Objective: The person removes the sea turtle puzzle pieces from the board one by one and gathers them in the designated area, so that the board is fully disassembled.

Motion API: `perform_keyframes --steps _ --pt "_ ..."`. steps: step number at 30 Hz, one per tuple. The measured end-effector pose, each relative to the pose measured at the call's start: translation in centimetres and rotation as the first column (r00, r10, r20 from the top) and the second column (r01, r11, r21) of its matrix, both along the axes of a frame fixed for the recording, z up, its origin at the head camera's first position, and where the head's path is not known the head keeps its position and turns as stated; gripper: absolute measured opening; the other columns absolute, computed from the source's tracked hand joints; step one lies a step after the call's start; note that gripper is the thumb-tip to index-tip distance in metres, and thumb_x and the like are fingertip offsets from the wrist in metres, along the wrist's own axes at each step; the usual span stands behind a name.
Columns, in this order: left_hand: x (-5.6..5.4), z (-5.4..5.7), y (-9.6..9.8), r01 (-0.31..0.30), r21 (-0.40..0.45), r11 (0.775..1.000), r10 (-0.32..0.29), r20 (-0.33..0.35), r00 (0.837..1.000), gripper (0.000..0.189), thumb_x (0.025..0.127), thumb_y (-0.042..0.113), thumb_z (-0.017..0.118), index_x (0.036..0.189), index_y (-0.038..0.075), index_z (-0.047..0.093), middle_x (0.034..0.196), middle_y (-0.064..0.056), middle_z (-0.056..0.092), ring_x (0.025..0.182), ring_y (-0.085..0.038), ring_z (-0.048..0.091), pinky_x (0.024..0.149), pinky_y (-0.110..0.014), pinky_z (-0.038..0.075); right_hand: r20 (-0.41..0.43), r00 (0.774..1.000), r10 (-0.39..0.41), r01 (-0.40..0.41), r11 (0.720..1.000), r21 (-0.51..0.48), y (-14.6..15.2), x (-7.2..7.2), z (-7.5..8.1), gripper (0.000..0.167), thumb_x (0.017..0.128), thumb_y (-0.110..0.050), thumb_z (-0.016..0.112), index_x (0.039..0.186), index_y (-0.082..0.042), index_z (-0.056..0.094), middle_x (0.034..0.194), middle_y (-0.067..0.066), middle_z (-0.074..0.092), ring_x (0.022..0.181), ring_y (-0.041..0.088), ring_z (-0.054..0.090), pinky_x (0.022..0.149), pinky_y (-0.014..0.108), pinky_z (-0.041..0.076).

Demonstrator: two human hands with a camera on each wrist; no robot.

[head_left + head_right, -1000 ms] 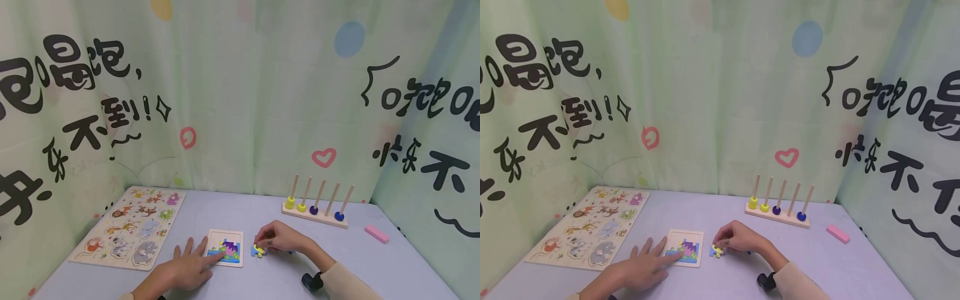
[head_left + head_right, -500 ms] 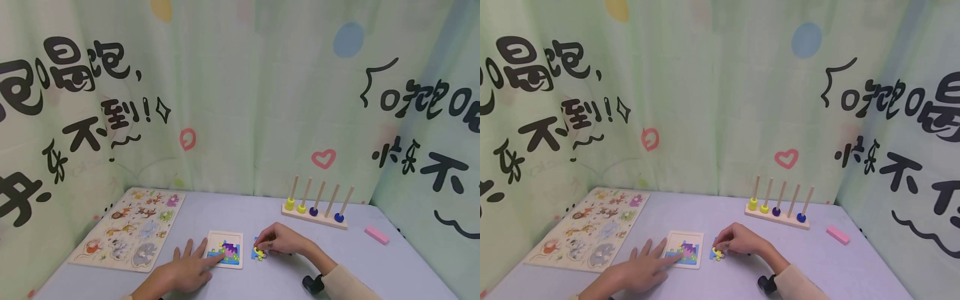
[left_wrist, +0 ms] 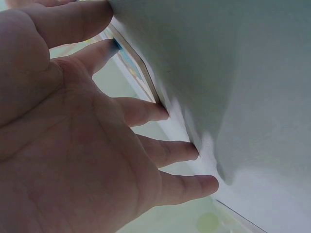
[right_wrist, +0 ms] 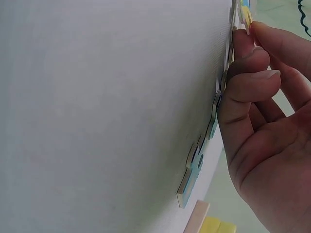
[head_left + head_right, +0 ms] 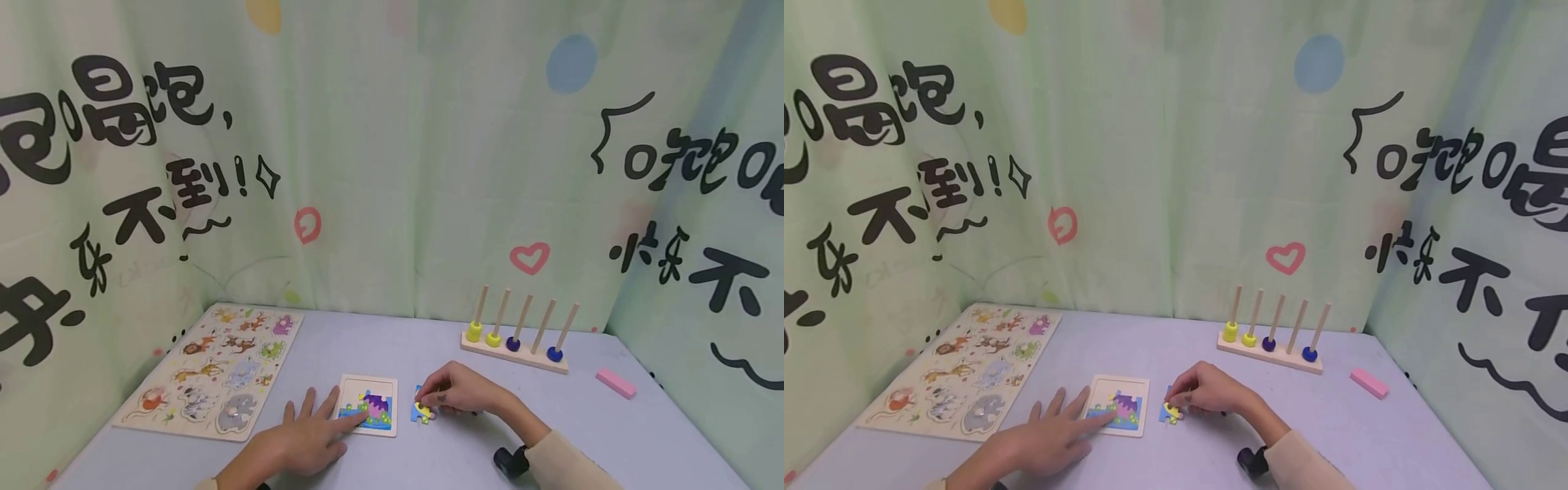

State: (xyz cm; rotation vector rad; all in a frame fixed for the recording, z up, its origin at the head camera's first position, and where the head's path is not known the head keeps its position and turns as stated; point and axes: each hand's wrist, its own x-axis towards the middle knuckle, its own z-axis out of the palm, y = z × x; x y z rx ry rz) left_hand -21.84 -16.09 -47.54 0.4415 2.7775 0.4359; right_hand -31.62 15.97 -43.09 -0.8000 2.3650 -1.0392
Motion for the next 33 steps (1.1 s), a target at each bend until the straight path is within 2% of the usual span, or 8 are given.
perform_keyframes --steps 8,18,26,30,33 --pt "-0.1 -0.2 -0.1 -0.004 0.007 1.000 0.004 0.012 1.000 0.055 0.106 0.045 0.057 0.151 0.069 0.037 0.179 -0.015 0.015 0.160 -0.061 0.008 0.117 -0.088 0.008 -0.004 1.000 -0.015 0.015 1.000 0.010 0.0 0.0 -0.1 0.011 0.100 -0.016 0.074 0.104 -0.012 0.083 0.089 0.000 0.074 0.066 0.012 0.052 0.054 0.021 0.040" --pt "-0.1 -0.2 -0.1 0.007 0.019 1.000 -0.007 -0.014 1.000 0.057 0.104 0.043 0.061 0.150 0.069 0.039 0.178 -0.017 0.020 0.159 -0.062 0.012 0.115 -0.089 0.011 -0.005 1.000 -0.022 0.022 1.000 0.010 -0.2 0.2 0.1 0.012 0.100 -0.017 0.074 0.104 -0.012 0.083 0.086 0.000 0.073 0.065 0.012 0.051 0.053 0.021 0.039" --pt "-0.7 -1.0 -0.4 0.014 0.000 1.000 -0.014 -0.008 1.000 0.058 0.104 0.046 0.060 0.150 0.071 0.035 0.178 -0.016 0.020 0.159 -0.062 0.012 0.114 -0.090 0.011 -0.008 1.000 -0.018 0.018 1.000 -0.001 -1.4 0.3 0.2 0.012 0.100 -0.018 0.074 0.105 -0.012 0.082 0.085 0.001 0.072 0.066 0.012 0.051 0.055 0.021 0.039" --pt "-0.5 -0.7 -0.2 0.012 0.004 1.000 -0.012 -0.005 1.000 0.058 0.104 0.045 0.061 0.150 0.070 0.035 0.178 -0.017 0.020 0.159 -0.062 0.012 0.115 -0.090 0.010 -0.017 1.000 -0.014 0.014 1.000 -0.007 -2.3 0.1 0.2 0.012 0.101 -0.018 0.073 0.106 -0.011 0.082 0.082 0.001 0.069 0.066 0.011 0.052 0.056 0.021 0.041" --pt "0.0 0.1 0.0 0.005 0.004 1.000 -0.005 -0.002 1.000 0.058 0.105 0.043 0.060 0.152 0.067 0.037 0.178 -0.017 0.020 0.159 -0.062 0.013 0.116 -0.089 0.010 -0.030 0.999 -0.019 0.018 1.000 -0.015 -3.1 0.0 0.1 0.011 0.100 -0.016 0.073 0.105 -0.011 0.082 0.082 0.000 0.069 0.065 0.011 0.053 0.057 0.021 0.041"
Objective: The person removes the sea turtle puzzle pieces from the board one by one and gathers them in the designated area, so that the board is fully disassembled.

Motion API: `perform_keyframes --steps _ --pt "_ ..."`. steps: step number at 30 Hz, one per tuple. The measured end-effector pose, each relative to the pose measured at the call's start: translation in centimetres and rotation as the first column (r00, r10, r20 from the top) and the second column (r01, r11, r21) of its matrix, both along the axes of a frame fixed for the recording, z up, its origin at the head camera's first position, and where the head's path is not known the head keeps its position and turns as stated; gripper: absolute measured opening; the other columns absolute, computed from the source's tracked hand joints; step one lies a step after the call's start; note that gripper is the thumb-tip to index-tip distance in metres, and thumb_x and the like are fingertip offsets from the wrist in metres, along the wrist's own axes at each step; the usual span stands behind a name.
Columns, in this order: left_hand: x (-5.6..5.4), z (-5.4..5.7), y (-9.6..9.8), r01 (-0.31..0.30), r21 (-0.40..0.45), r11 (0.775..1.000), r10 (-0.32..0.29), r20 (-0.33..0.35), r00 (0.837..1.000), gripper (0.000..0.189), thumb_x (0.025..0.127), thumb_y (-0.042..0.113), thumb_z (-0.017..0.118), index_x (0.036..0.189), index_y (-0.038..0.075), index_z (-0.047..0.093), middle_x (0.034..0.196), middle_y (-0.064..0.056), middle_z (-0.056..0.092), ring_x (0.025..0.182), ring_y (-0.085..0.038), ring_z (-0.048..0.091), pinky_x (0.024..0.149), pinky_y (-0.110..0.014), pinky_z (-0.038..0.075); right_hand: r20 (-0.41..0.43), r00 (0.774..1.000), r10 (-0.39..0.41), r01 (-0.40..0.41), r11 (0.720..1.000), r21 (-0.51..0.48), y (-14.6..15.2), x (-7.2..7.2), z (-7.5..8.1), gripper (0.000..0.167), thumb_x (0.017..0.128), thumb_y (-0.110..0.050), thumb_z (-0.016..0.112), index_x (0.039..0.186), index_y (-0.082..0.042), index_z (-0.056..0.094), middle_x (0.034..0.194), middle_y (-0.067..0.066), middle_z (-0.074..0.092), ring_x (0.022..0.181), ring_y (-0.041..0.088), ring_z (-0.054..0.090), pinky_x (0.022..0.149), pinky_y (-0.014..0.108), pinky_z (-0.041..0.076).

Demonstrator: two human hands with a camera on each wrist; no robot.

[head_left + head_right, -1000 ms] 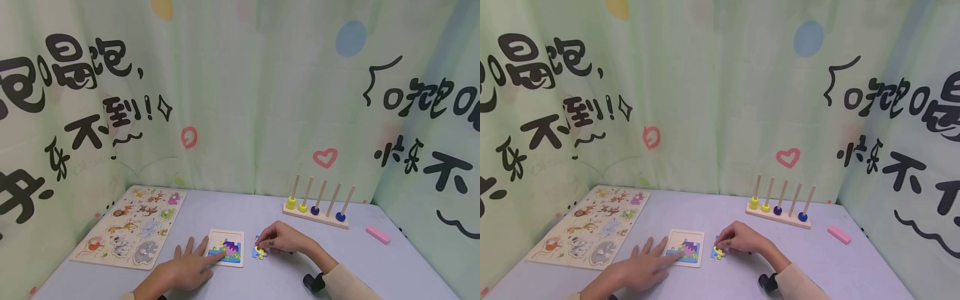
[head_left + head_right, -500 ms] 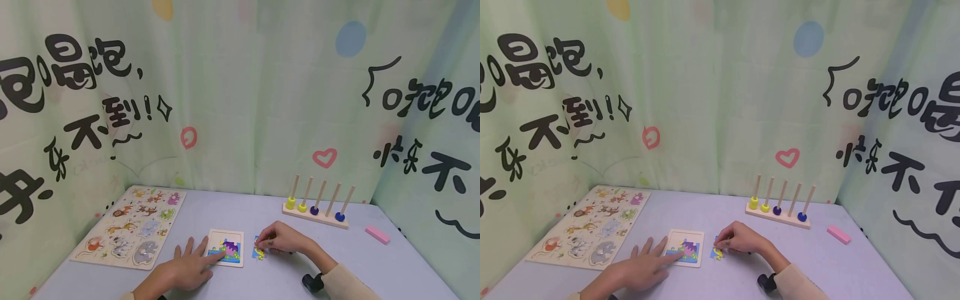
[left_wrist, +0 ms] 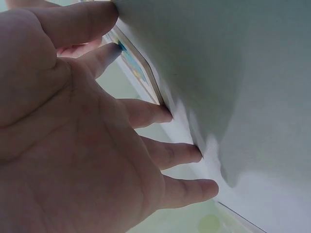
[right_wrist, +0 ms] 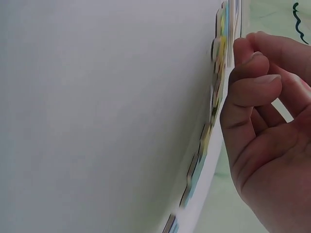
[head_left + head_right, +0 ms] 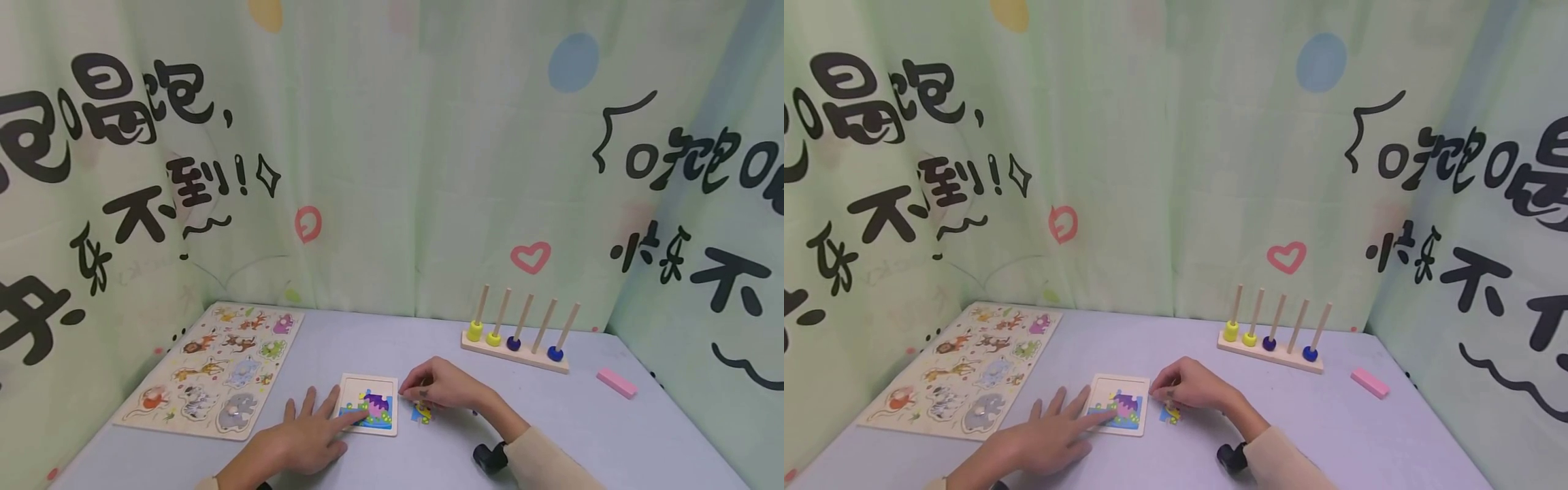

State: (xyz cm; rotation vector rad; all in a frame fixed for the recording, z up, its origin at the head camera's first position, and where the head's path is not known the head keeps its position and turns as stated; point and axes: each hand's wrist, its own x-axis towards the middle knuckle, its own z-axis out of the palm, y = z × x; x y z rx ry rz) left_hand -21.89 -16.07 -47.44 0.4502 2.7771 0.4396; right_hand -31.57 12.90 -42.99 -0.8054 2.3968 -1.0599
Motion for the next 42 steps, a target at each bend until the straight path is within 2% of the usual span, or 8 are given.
perform_keyframes --steps 6,12,16,19,24,27,34,42 --pt "0.5 1.5 0.4 -0.011 -0.033 0.999 0.012 0.031 0.999 0.058 0.106 0.040 0.061 0.152 0.066 0.037 0.177 -0.020 0.019 0.160 -0.061 0.011 0.118 -0.088 0.010 -0.021 1.000 -0.018 0.018 1.000 -0.010 -2.0 -0.1 -0.1 0.010 0.100 -0.016 0.074 0.103 -0.012 0.082 0.091 0.000 0.074 0.070 0.011 0.056 0.062 0.023 0.045" --pt "-0.2 0.1 0.1 0.011 -0.029 1.000 -0.010 0.033 0.999 0.055 0.107 0.043 0.058 0.147 0.074 0.038 0.178 -0.020 0.015 0.158 -0.064 0.008 0.117 -0.088 0.009 -0.043 0.999 -0.018 0.018 1.000 0.014 -4.0 -0.3 -0.2 0.009 0.100 -0.019 0.075 0.103 -0.016 0.083 0.105 -0.002 0.079 0.092 0.013 0.060 0.080 0.027 0.049" --pt "-0.1 0.2 0.1 0.023 -0.024 0.999 -0.022 0.033 0.999 0.054 0.107 0.042 0.057 0.146 0.074 0.039 0.178 -0.020 0.014 0.158 -0.065 0.007 0.116 -0.089 0.009 -0.031 1.000 0.000 0.000 1.000 0.007 -4.9 -0.3 -0.2 0.011 0.100 -0.019 0.074 0.104 -0.015 0.083 0.102 -0.001 0.078 0.082 0.010 0.060 0.072 0.023 0.049" --pt "0.3 1.2 0.5 0.009 -0.031 0.999 -0.008 0.046 0.999 0.055 0.107 0.038 0.058 0.146 0.071 0.041 0.178 -0.021 0.016 0.158 -0.064 0.008 0.118 -0.088 0.009 -0.015 1.000 0.010 -0.010 1.000 -0.008 -5.4 -0.4 -0.2 0.012 0.101 -0.018 0.073 0.106 -0.013 0.083 0.098 -0.001 0.076 0.071 0.009 0.057 0.063 0.021 0.047" --pt "1.1 2.8 1.0 -0.010 -0.045 0.999 0.012 0.058 0.998 0.054 0.106 0.034 0.060 0.148 0.065 0.046 0.177 -0.022 0.017 0.159 -0.063 0.009 0.120 -0.086 0.010 -0.001 1.000 -0.005 0.005 1.000 -0.017 -6.1 -0.5 -0.5 0.011 0.100 -0.018 0.073 0.105 -0.013 0.083 0.091 -0.002 0.072 0.068 0.010 0.055 0.060 0.022 0.044" --pt "0.9 2.4 0.9 0.001 -0.045 0.999 0.001 0.055 0.998 0.054 0.106 0.035 0.058 0.148 0.066 0.045 0.177 -0.023 0.015 0.159 -0.064 0.009 0.119 -0.087 0.010 -0.018 1.000 -0.015 0.015 1.000 -0.004 -6.4 -0.6 -0.6 0.011 0.100 -0.017 0.074 0.102 -0.012 0.083 0.090 -0.003 0.073 0.070 0.010 0.056 0.060 0.022 0.044" --pt "-0.3 -0.1 0.3 0.016 -0.032 0.999 -0.014 0.034 0.999 0.054 0.106 0.040 0.057 0.144 0.075 0.039 0.178 -0.021 0.015 0.158 -0.064 0.009 0.117 -0.088 0.011 -0.060 0.998 0.001 0.001 1.000 0.024 -7.0 -0.5 -0.4 0.010 0.099 -0.016 0.074 0.098 -0.011 0.083 0.086 -0.002 0.074 0.063 0.008 0.052 0.053 0.022 0.039" --pt "-0.1 0.5 0.6 0.009 -0.044 0.999 -0.007 0.038 0.999 0.055 0.107 0.037 0.057 0.146 0.072 0.040 0.178 -0.021 0.014 0.159 -0.064 0.008 0.117 -0.088 0.010 -0.074 0.997 0.000 0.003 0.999 0.034 -7.3 -0.2 -0.3 0.008 0.097 -0.015 0.077 0.095 -0.012 0.084 0.091 0.000 0.079 0.075 0.009 0.058 0.062 0.022 0.042"
